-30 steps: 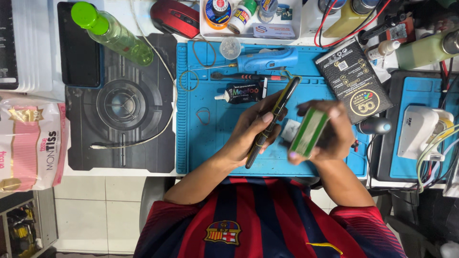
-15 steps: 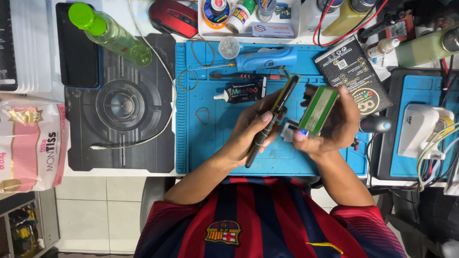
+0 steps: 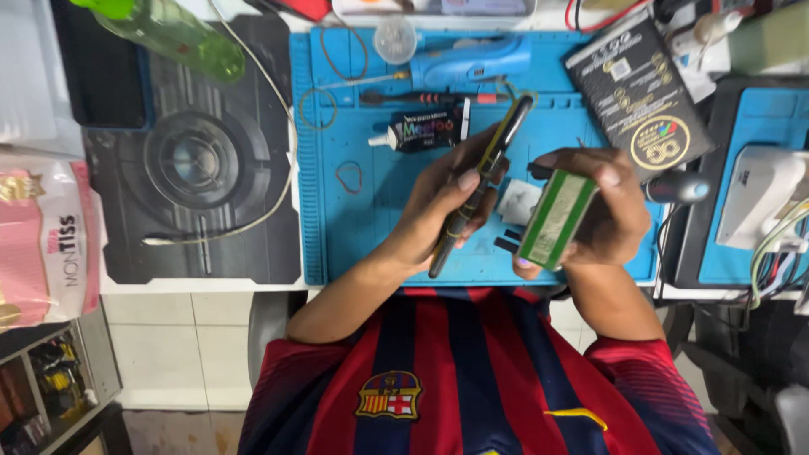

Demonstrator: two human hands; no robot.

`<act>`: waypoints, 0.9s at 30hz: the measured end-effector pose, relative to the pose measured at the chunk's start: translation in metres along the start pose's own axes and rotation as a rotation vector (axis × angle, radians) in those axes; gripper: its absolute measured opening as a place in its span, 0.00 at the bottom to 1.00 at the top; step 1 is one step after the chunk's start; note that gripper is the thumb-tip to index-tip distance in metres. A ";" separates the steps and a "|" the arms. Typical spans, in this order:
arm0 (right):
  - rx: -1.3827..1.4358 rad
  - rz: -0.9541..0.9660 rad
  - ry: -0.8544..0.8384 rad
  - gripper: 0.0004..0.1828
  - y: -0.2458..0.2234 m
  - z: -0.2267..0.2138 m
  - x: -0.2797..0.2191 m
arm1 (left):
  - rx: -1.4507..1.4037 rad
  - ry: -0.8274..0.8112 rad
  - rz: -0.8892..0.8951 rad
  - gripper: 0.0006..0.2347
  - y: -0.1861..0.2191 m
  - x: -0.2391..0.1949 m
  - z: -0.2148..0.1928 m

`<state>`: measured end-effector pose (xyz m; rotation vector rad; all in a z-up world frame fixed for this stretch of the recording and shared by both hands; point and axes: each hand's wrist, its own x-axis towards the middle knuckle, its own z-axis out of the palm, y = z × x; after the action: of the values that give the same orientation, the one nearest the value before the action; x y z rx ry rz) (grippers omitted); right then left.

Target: The person holds a smartphone secured with rubber bands and uses a small green handheld device to repeatedly rub the screen surface. The person rotates the phone to access different areas and continues the rubbing motion across the screen throughout the clip.

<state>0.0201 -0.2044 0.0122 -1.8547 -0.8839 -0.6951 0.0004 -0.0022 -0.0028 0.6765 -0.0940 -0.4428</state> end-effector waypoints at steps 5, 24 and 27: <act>-0.020 0.066 -0.060 0.48 -0.006 -0.006 -0.007 | -0.004 0.007 -0.002 0.34 -0.004 0.001 -0.004; -0.016 0.021 -0.091 0.47 -0.003 -0.007 -0.005 | -0.106 -0.078 -0.008 0.34 -0.001 -0.001 -0.001; 0.019 0.092 0.022 0.48 -0.009 0.003 0.005 | -0.108 -0.067 -0.023 0.33 -0.001 -0.004 -0.002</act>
<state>0.0156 -0.1976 0.0191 -1.8552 -0.7835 -0.6476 -0.0028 0.0000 -0.0043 0.5573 -0.1253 -0.4892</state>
